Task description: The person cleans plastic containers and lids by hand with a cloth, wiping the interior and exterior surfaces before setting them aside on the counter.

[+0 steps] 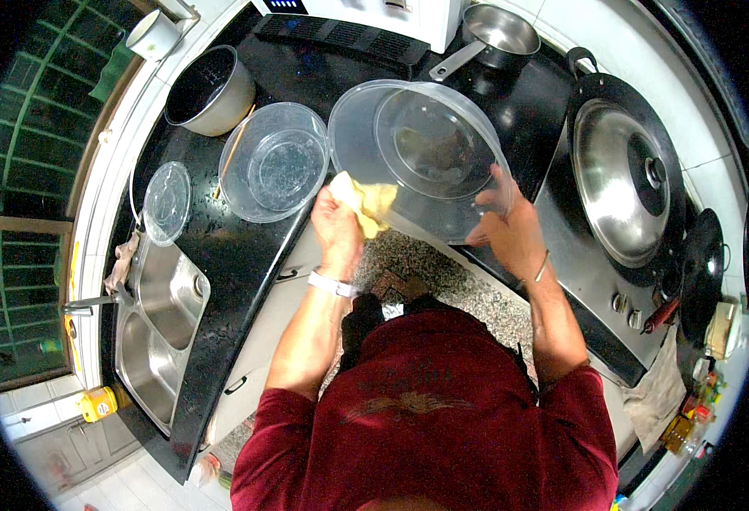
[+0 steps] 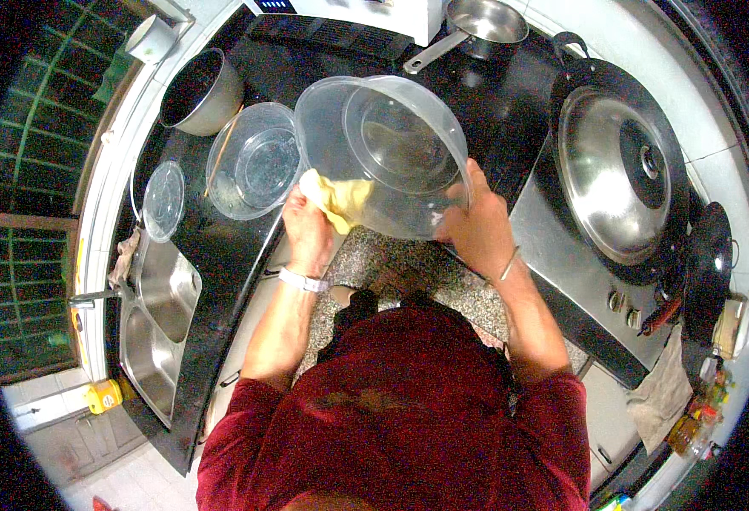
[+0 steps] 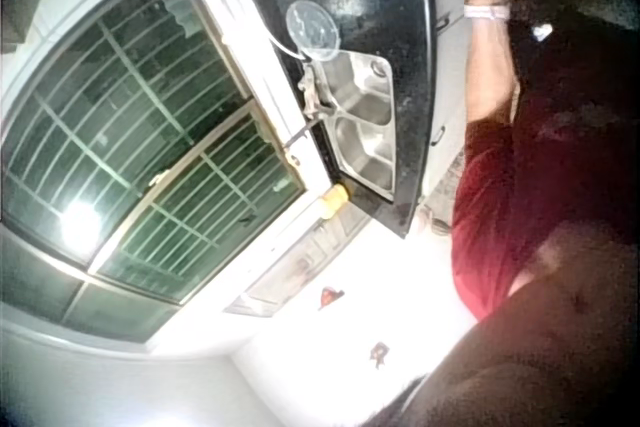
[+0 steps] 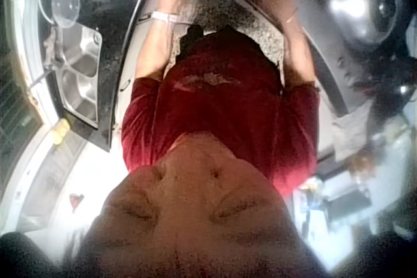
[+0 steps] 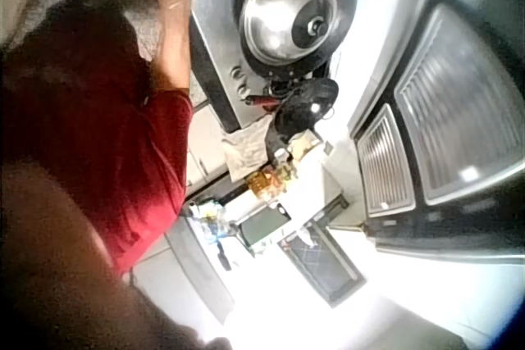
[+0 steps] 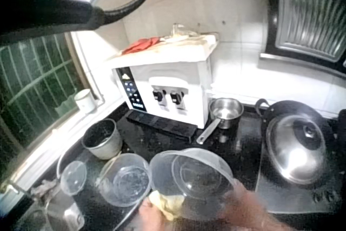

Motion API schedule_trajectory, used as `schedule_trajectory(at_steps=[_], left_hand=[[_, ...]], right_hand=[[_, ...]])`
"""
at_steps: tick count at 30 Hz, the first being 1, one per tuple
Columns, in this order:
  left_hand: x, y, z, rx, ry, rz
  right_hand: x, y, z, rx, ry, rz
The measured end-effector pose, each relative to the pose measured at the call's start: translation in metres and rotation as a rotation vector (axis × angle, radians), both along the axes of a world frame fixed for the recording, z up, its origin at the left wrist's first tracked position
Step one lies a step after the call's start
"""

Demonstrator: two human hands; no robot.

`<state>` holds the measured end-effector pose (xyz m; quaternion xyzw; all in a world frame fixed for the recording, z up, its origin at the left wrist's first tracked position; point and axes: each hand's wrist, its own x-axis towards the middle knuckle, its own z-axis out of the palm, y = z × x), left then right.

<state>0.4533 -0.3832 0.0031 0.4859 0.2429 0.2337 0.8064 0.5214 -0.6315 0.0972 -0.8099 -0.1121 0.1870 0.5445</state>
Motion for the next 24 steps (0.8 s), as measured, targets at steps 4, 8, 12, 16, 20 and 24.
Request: schedule_trajectory(at_steps=[4,8,12,16,20,24], left_hand=[[0.006,0.009,0.017,0.033,-0.023,-0.091],[0.000,-0.033,0.014,-0.212,-0.095,-0.071],[-0.006,-0.053,0.027,-0.311,-0.116,-0.050],[-0.009,-0.056,0.022,-0.386,-0.198,-0.063],[-0.001,-0.040,0.010,-0.332,-0.119,0.007],[0.003,-0.019,0.013,-0.229,-0.111,-0.017]], right_hand=[[0.018,0.003,0.031,-0.162,-0.090,0.043],[0.018,0.013,0.025,0.027,-0.284,-0.124],[-0.010,0.027,0.014,0.221,-0.248,-0.188],[-0.021,0.036,-0.003,0.296,-0.285,-0.148],[-0.012,0.034,0.011,0.133,-0.296,-0.023],[-0.007,0.028,0.034,0.055,-0.138,0.037]])
